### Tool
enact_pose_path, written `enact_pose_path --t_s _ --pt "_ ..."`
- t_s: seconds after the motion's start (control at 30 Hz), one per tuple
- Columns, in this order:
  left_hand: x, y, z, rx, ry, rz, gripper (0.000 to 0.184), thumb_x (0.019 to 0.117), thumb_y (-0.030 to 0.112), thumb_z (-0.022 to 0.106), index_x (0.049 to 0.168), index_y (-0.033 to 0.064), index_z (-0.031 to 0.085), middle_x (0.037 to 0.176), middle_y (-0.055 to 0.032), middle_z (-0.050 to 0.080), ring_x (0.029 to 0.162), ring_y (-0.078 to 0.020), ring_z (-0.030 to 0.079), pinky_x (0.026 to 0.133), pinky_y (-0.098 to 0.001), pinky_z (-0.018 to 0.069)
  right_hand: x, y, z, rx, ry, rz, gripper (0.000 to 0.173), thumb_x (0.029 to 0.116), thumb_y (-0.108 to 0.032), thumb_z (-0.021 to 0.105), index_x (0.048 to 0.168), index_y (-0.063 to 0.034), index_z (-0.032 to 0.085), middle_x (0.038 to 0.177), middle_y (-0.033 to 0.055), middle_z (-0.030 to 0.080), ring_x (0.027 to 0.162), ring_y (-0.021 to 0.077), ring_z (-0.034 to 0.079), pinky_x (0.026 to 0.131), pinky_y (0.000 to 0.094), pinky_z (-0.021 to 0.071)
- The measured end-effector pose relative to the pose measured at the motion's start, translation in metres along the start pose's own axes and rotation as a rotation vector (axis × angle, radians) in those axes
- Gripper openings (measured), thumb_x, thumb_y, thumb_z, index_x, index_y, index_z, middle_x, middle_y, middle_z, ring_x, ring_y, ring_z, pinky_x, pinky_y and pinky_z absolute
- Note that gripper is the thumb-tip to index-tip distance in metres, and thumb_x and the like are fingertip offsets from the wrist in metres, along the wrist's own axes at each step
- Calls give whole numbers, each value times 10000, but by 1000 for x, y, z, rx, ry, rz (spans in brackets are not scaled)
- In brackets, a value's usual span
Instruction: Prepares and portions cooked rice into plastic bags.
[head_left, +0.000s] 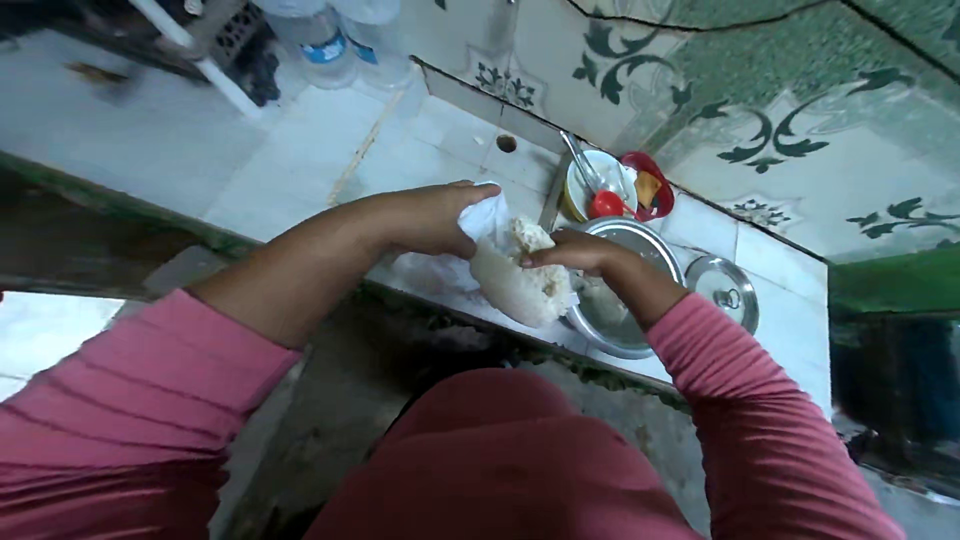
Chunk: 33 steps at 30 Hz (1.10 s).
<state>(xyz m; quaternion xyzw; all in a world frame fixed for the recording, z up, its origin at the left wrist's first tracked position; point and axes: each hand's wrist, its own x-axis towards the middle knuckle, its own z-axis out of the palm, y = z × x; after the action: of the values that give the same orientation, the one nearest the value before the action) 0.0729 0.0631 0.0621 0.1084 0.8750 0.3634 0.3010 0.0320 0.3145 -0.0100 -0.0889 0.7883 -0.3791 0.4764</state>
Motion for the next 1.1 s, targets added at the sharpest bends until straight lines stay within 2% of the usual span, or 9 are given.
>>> enact_pose_path --t_s 0.27,0.43,0.53,0.67,0.8,0.87,0.93,1.0,1.1 --pt "22 -29 1 -69 163 12 928 838 4 781 1618 109 290 1624 -239 298 1431 -420 411 1102 -614 410 39 -59 39 -379 78 128 662 926 -615 660 1032 39 680 893 141 652 731 211 592 689 442 507" --pt "16 -35 3 -179 83 76 925 844 -35 756 1622 142 290 1619 -171 331 1432 -355 419 1112 -580 411 48 -77 48 -392 74 156 533 995 -511 613 1037 17 672 879 115 620 703 180 550 656 400 477" --pt "5 -33 1 -205 21 101 903 860 -50 743 1621 135 293 1640 -165 306 1444 -339 411 1122 -555 410 49 -80 45 -157 11 263 474 1055 -452 505 1249 -34 616 1044 129 619 808 177 552 710 369 477" --pt "-4 -56 -9 -398 15 13 873 848 -92 645 1613 181 323 1565 -134 457 1326 -277 555 1029 -499 507 57 -63 33 56 80 390 486 1015 -575 480 1202 -154 635 834 35 599 584 86 473 516 255 399" --pt "-4 -68 -11 -508 28 20 850 841 -83 609 1604 174 336 1532 -140 493 1283 -255 588 1003 -465 527 58 -77 25 42 169 496 842 930 -822 387 1273 -98 643 976 141 670 765 227 608 714 419 522" --pt "-3 -67 -10 -472 78 37 841 842 -74 619 1598 183 353 1527 -138 498 1278 -253 593 996 -477 533 56 -93 32 -5 186 499 885 948 -827 292 1252 -67 629 936 165 673 719 259 633 670 434 545" --pt "-4 -68 -13 -418 113 43 841 854 -72 627 1602 191 349 1543 -129 482 1291 -252 583 1000 -483 529 56 -105 39 -176 221 493 835 1006 -756 246 1299 -67 616 1029 192 671 793 297 658 708 478 555" --pt "-7 -73 -18 -382 127 34 846 859 -82 638 1604 184 339 1541 -146 476 1281 -282 585 991 -509 528 44 -119 46 -469 232 449 704 1091 -587 270 1409 -44 586 1338 244 612 1159 386 628 939 612 491" --pt "-8 -90 -26 -363 167 -18 831 849 -84 641 1588 187 374 1499 -169 515 1211 -312 619 921 -532 549 37 -119 52 -942 200 555 595 1076 -493 444 1265 27 664 1371 286 592 1316 464 532 1023 711 386"
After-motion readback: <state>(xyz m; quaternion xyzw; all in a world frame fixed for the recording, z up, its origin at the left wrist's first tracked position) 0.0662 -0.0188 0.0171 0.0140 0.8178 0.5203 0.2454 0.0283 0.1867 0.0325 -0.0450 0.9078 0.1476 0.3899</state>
